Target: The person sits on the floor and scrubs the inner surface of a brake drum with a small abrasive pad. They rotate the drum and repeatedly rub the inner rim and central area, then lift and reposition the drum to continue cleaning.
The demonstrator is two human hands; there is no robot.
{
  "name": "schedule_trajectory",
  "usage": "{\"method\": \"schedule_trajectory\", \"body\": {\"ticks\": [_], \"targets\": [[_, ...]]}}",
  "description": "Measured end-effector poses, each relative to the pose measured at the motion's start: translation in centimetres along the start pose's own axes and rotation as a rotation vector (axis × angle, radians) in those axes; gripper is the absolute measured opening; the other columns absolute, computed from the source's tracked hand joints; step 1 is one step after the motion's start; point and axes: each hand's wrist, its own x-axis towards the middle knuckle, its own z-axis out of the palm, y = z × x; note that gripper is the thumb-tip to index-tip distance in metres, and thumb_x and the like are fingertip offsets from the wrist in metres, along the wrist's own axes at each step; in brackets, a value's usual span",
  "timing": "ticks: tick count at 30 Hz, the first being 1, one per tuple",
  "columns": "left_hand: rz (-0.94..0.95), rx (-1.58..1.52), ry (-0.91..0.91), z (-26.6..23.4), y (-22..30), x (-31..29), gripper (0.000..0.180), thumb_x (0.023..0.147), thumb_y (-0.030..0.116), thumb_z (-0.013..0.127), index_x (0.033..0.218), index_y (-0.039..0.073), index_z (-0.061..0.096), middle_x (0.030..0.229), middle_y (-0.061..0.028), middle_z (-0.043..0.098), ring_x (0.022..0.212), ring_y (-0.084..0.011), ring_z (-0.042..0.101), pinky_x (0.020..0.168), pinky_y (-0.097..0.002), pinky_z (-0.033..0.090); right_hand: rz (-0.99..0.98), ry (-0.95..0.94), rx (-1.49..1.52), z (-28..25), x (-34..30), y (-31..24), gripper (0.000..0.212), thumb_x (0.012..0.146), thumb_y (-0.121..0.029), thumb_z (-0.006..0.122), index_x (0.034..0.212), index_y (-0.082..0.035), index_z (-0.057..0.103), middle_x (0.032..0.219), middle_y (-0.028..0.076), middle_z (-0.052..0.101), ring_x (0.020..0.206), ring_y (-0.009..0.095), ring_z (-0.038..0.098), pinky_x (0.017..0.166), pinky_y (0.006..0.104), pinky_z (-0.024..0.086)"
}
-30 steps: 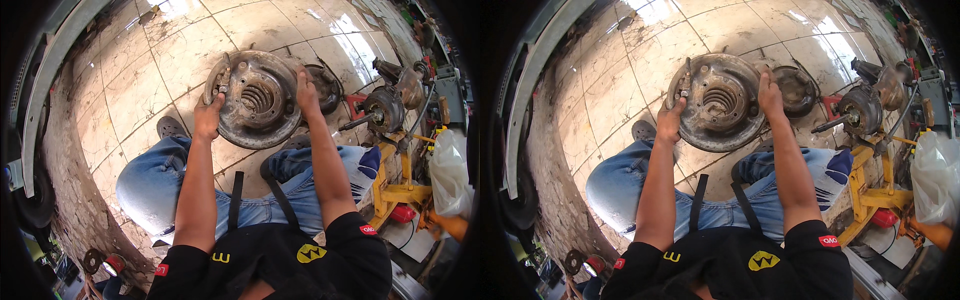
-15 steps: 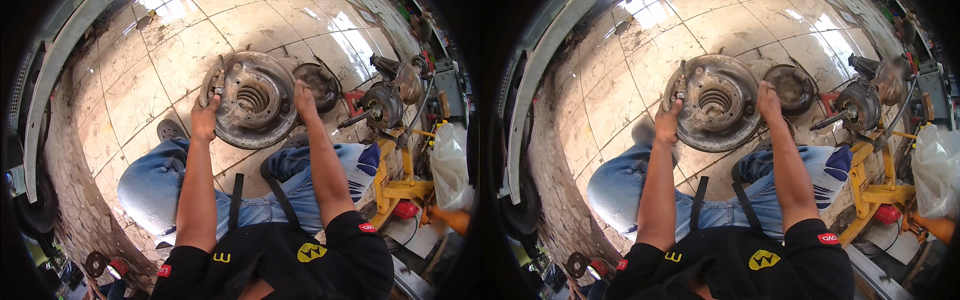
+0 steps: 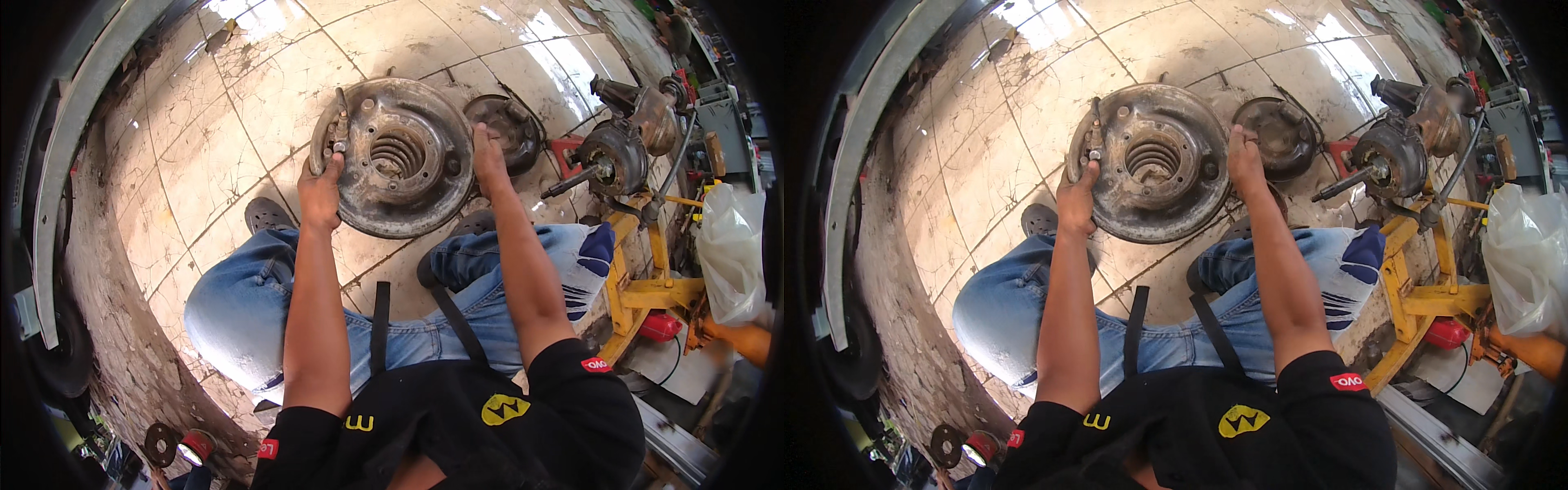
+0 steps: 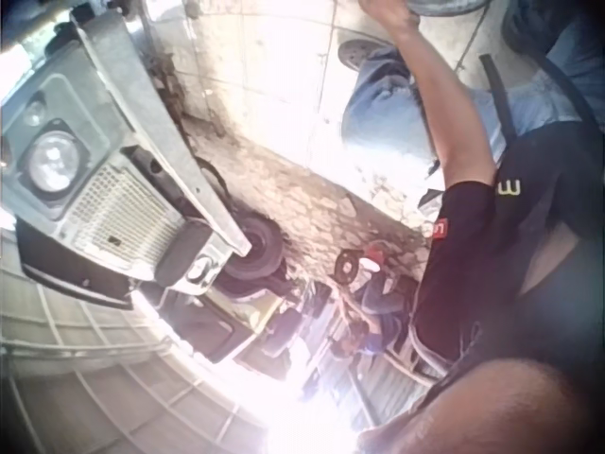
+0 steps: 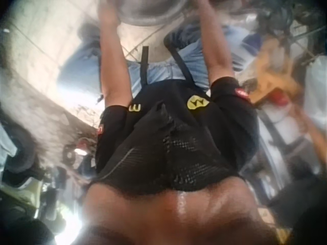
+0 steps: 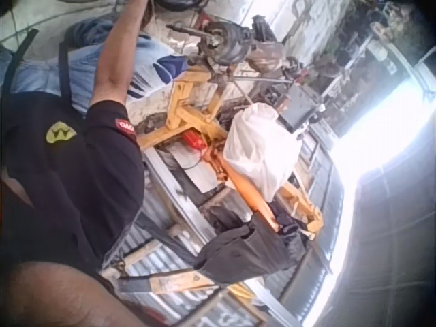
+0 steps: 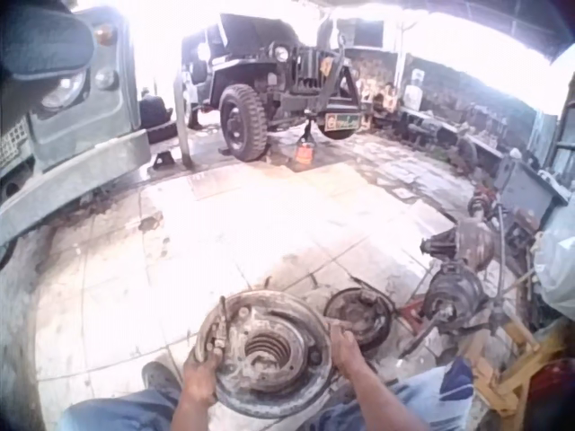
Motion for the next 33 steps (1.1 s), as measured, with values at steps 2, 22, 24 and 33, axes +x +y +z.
{"method": "schedule_trajectory", "body": {"ticks": [2, 22, 24, 33], "targets": [[-0.045, -0.057, -0.031, 0.1, 0.5, 0.4, 0.04, 0.09, 0.014, 0.067, 0.124, -0.003, 0.054, 0.112, -0.0102, 0.063, 0.097, -0.0175, 0.058, 0.087, -0.0304, 0.046, -0.015, 0.061, 0.029, 0.0, -2.4, -3.5, 0.073, 0.097, -0.052, 0.037, 0.129, 0.014, 0.046, 0.131, 0.032, 0.049, 0.126, 0.039, 0.046, 0.103, 0.0362, 0.035], [-0.012, -0.077, -0.032, 0.3, 0.1, 0.1, 0.039, 0.091, 0.015, 0.066, 0.124, -0.002, 0.054, 0.114, -0.0103, 0.062, 0.1, -0.018, 0.057, 0.09, -0.0316, 0.046, -0.034, -0.133, -0.779, -2.6, -3.1, -5.4, 0.063, 0.097, -0.047, 0.037, 0.114, 0.01, 0.059, 0.112, 0.037, 0.057, 0.113, 0.049, 0.052, 0.098, 0.0467, 0.04], [-0.015, -0.099, -0.032, 0.5, 0.2, 0.1, 0.035, 0.091, 0.012, 0.065, 0.122, -0.002, 0.055, 0.112, -0.0093, 0.063, 0.098, -0.0167, 0.057, 0.089, -0.0306, 0.046, -0.099, -0.134, -0.686, -2.6, -3.1, -4.8, 0.062, 0.097, -0.046, 0.039, 0.121, 0.009, 0.055, 0.118, 0.034, 0.056, 0.117, 0.046, 0.051, 0.101, 0.0427, 0.039], [-0.02, -0.124, -0.018, 0.7, 0.9, -0.7, 0.036, 0.091, 0.011, 0.065, 0.122, -0.002, 0.055, 0.112, -0.0093, 0.063, 0.098, -0.017, 0.058, 0.089, -0.0304, 0.046, -0.356, -0.019, -0.188, 0.3, -1.8, -0.9, 0.059, 0.101, -0.04, 0.036, 0.138, 0.006, 0.041, 0.138, 0.026, 0.046, 0.13, 0.036, 0.043, 0.107, 0.0357, 0.034]]}}
